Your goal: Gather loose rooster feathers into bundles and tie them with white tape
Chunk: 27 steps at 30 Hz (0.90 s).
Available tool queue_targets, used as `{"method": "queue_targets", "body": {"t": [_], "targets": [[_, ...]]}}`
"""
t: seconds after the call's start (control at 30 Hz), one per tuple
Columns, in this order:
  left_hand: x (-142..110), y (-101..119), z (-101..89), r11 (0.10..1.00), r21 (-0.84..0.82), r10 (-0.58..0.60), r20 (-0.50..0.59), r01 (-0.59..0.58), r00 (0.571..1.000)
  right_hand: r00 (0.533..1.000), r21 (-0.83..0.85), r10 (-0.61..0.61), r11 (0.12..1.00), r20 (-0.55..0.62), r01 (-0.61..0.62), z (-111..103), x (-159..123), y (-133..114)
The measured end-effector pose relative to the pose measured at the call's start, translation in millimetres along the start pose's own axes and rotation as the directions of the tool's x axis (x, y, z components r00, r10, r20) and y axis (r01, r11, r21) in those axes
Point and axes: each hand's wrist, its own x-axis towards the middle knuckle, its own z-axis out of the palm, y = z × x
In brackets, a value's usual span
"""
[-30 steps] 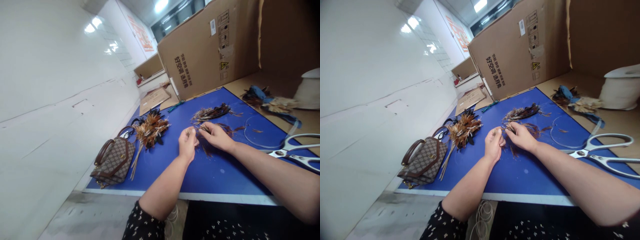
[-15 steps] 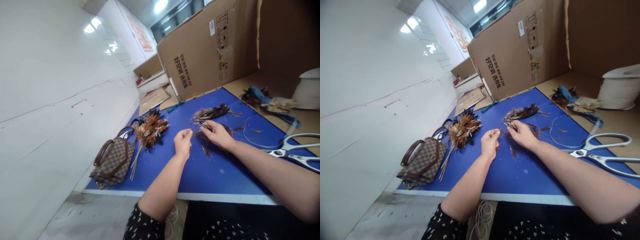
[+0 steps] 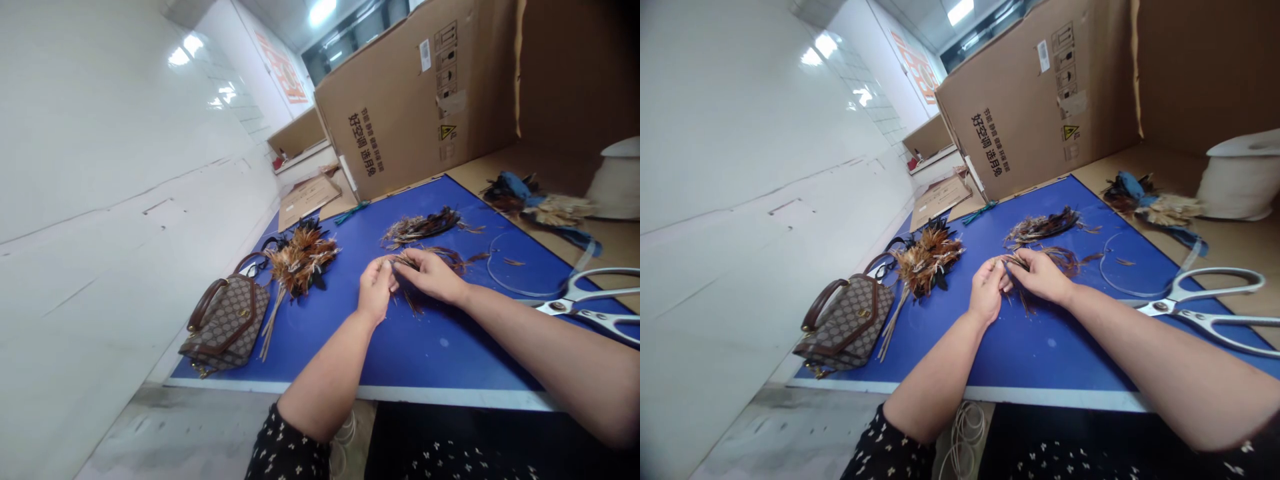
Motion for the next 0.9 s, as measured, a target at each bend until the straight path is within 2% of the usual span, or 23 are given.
{"method": "queue_targets", "body": {"t": [0.17,0.3,0.4,0.53,0.6,0.7,0.8,0.9], "targets": [[-1.0,-4.6,0.6,0.998,0.063,-0.003,0.004,0.003,1.0,0.998,0.116,0.022,0.993,0.055,-0.028,2.0,-1.7,-5.4],[-3.5,-3.1,0.8,0.996,0.094,-0.003,0.017,0.001,1.0,0.999,0.11,-0.008,0.994,0.046,0.003,1.6,-1.9,-7.1],[-4.4,-2.1,0.9,0.996,0.094,0.003,-0.013,-0.002,1.0,0.999,0.065,-0.018,0.998,0.038,0.015,1.0,-1.7,-5.7],[-2.0,-3.4,-1.7,0.997,0.067,0.032,-0.08,-0.027,0.996,1.0,-0.04,-0.02,0.999,0.004,0.02,-1.1,-0.8,-3.4],[0.5,-3.9,-4.2,0.997,0.051,0.064,-0.113,-0.059,0.991,1.0,-0.046,-0.021,0.999,-0.021,0.02,-3.1,-0.1,-3.0],[3.9,-2.5,-7.1,0.991,0.047,0.134,-0.146,-0.128,0.98,0.993,-0.013,-0.028,1.0,-0.118,0.027,-6.1,0.4,-3.6],[3.7,1.1,-6.6,0.992,0.019,0.123,-0.086,-0.122,0.989,0.983,0.043,-0.022,0.999,-0.183,0.031,-7.8,-0.7,-5.1],[-0.1,3.3,-3.4,1.0,0.008,-0.019,0.048,0.018,0.999,0.99,0.134,0.009,0.991,-0.14,0.009,-7.9,-2.3,-6.3]]}}
